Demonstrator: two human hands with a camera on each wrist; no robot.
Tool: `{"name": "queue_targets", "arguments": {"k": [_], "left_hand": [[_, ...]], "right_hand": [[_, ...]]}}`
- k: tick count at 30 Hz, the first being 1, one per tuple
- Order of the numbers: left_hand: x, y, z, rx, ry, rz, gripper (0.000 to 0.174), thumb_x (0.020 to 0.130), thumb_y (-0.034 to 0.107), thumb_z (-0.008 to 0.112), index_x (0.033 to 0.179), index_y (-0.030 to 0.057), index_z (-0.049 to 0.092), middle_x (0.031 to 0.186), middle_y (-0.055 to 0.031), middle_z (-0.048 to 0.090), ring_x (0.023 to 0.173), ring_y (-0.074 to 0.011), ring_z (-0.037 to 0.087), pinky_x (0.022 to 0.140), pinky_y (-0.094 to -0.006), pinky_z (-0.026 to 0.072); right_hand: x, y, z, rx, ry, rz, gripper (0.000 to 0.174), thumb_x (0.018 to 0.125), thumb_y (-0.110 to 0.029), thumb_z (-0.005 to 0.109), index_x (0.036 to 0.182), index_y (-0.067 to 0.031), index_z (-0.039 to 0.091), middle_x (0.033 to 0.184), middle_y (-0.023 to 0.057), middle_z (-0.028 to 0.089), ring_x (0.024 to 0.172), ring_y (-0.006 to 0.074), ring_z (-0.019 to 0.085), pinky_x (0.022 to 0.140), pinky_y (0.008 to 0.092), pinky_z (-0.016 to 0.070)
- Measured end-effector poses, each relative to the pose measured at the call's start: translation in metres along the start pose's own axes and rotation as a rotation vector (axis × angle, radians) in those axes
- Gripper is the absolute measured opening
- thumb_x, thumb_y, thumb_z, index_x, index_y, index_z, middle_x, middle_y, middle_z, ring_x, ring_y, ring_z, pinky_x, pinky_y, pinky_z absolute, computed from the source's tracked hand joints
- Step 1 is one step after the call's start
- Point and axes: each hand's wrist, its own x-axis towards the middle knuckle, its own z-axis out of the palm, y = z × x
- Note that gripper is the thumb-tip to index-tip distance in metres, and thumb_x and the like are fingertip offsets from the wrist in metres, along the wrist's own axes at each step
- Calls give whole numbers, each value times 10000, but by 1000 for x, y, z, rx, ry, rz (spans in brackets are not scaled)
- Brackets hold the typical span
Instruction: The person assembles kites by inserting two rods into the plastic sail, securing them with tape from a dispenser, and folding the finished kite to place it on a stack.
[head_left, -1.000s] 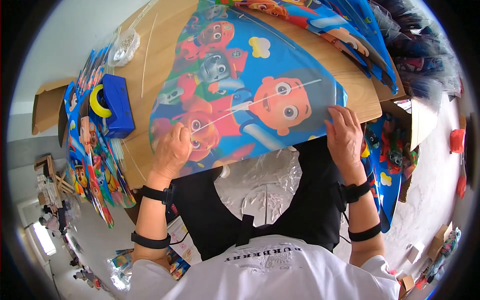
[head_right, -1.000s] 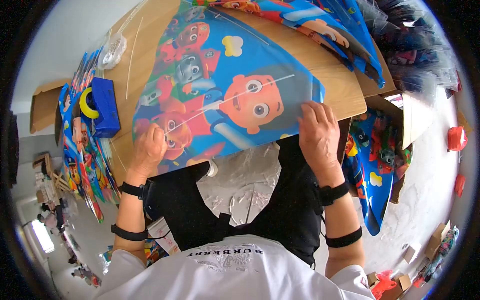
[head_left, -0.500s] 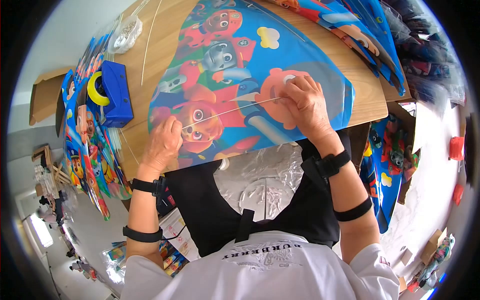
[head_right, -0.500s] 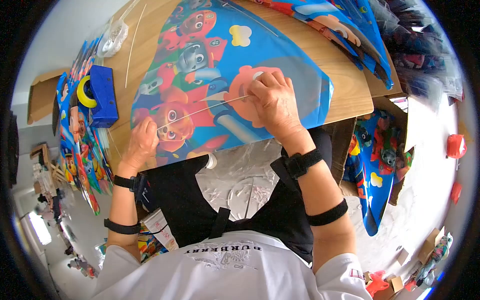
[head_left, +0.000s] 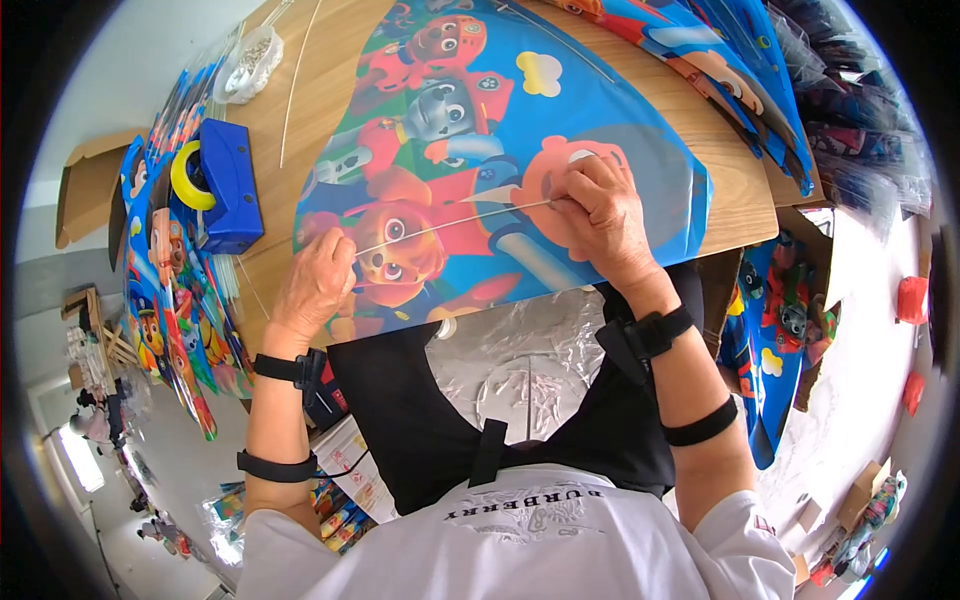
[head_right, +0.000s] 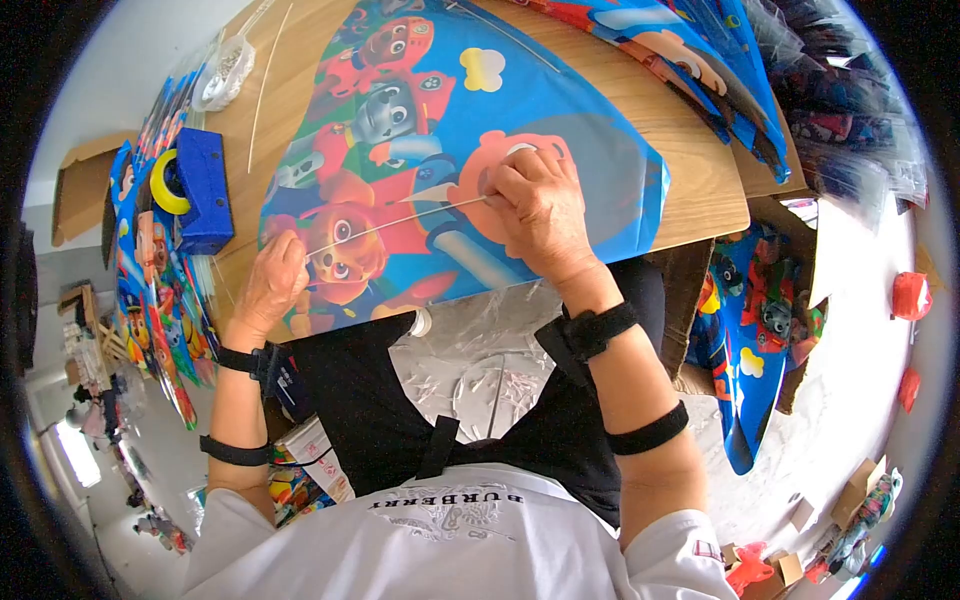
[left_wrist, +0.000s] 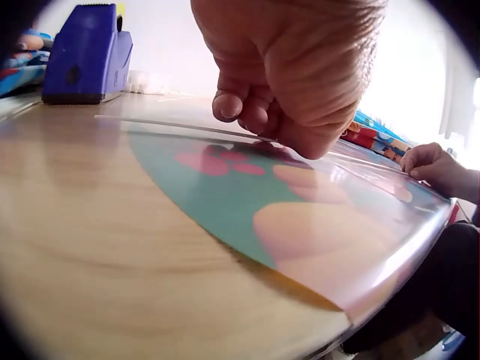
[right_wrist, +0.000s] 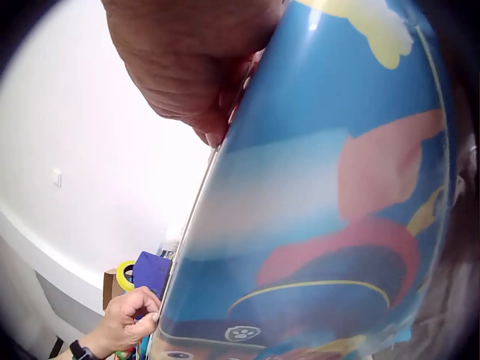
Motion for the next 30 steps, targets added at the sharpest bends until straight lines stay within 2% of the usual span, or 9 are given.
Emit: {"name": "queue_targets", "arguments": {"k": [8, 15, 18, 24, 26, 30], "left_hand": [[27, 24, 5, -11, -20, 1, 187, 656, -9, 572, 796, 15, 450, 807, -132, 471, 763, -317, 538, 623, -403, 473], [62, 48, 8, -65, 14, 94, 171, 667, -6, 567, 794, 10, 454, 807, -140, 475, 752, -325, 538, 621, -405, 473], [69, 54, 8, -62, -26, 89, 173, 664, -13, 565, 790, 8, 447, 796, -148, 476, 748, -338, 536, 625, -415, 471], [76, 60, 8, -99, -7, 122, 177, 650, -36, 541, 772, 2, 419, 782, -168, 476, 738, -358, 526, 617, -434, 457], [77, 61, 8, -155, 17, 95, 110, 684, 1, 507, 739, 6, 412, 725, -182, 445, 670, -392, 481, 591, -466, 409], [80, 64, 7, -147, 16, 99, 108, 683, -1, 507, 737, 6, 413, 725, -186, 447, 670, -395, 482, 589, -467, 408]], "right_hand": [[-2, 0, -1, -33, 39, 4, 88, 686, -95, 627, 760, -119, 584, 817, 51, 528, 860, 266, 531, 825, 410, 386], [-4, -3, -2, -22, 66, 40, 82, 684, -124, 644, 752, -116, 598, 807, 32, 533, 850, 233, 531, 788, 376, 388], [-3, -7, -5, 6, 91, 75, 75, 677, -139, 653, 727, -121, 601, 799, 27, 531, 845, 229, 531, 784, 373, 388], [-6, 0, 0, -52, 99, 73, 91, 663, -167, 665, 721, -131, 605, 777, 31, 517, 850, 234, 534, 864, 374, 395], [-5, -2, -2, -37, 87, 81, 102, 662, -174, 668, 728, -126, 608, 782, 38, 521, 853, 238, 534, 868, 379, 393], [-4, -5, -7, 3, 55, 120, 68, 713, -97, 637, 767, -117, 602, 819, 31, 518, 870, 243, 525, 863, 383, 395]]}}
